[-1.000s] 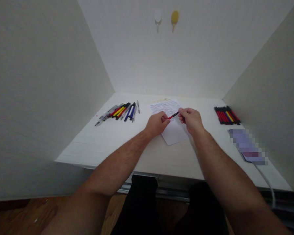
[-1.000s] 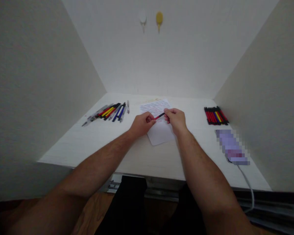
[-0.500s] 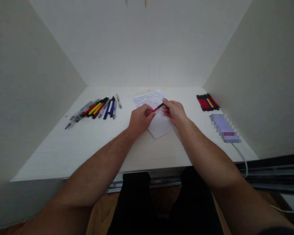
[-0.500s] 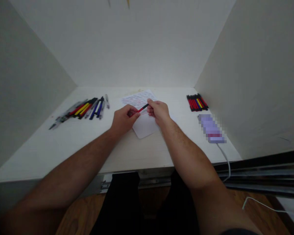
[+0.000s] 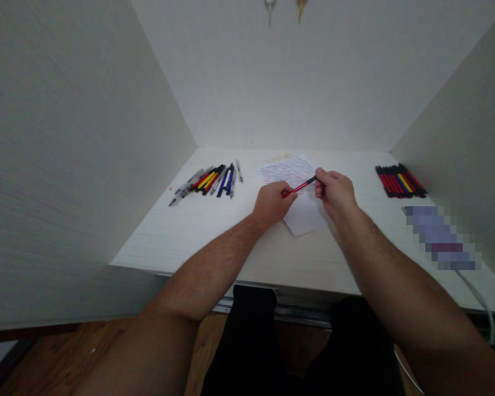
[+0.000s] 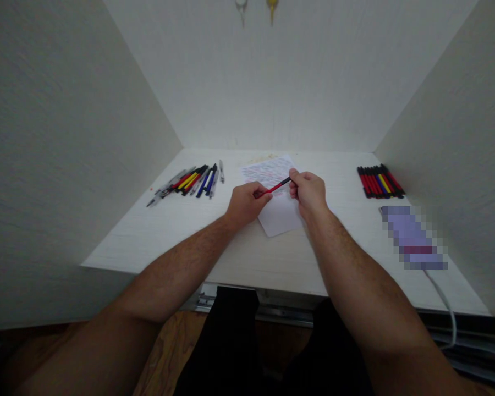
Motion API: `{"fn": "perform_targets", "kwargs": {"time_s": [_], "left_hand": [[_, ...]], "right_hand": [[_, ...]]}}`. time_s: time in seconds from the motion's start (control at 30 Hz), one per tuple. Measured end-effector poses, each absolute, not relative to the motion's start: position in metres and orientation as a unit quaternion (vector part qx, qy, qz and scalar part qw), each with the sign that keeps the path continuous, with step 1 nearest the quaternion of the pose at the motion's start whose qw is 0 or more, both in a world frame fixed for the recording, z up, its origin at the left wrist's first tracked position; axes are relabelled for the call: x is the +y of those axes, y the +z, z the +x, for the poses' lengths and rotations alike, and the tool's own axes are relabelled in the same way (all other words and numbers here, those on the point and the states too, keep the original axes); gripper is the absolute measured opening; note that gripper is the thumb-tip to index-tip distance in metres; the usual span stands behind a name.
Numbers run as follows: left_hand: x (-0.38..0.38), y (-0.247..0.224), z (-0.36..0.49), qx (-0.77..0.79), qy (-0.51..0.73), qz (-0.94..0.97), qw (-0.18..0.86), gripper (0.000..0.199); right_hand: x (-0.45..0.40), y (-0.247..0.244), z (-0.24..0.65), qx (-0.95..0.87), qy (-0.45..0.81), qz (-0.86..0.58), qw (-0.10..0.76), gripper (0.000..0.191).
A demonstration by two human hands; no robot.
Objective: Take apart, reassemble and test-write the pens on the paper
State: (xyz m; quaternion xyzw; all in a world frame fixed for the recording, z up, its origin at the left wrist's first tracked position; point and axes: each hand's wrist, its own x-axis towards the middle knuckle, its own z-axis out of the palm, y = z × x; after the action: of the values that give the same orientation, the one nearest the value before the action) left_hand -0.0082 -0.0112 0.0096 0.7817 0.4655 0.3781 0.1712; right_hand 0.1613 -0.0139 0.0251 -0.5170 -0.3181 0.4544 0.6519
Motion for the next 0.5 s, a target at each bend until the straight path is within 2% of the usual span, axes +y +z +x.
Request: {"fn": "perform_targets", "kwargs": {"time_s": [0.13, 0.33, 0.5], "left_hand": [[-0.0134, 0.0125, -0.0082, 0.452, 0.373, 0.785, 0.198, 0.017], [-0.0135, 0.0117, -0.0086, 0.445, 0.341, 0.805, 0.195, 0.027], [-0.0141, 0.0070, -0.0090, 0.416, 0.358, 0.798, 0.249, 0.024]], "right_hand": [[-0.0142, 0.0252, 0.1609, -0.349, 0.443, -0.497, 0.659, 0.037], [-0.0147, 0.0266, 0.1628, -0.363, 0.457, -0.470, 0.662, 0.027], [-0.0150, 0.0267, 0.1631, -0.360, 0.455, -0.469, 0.666, 0.021]]}}
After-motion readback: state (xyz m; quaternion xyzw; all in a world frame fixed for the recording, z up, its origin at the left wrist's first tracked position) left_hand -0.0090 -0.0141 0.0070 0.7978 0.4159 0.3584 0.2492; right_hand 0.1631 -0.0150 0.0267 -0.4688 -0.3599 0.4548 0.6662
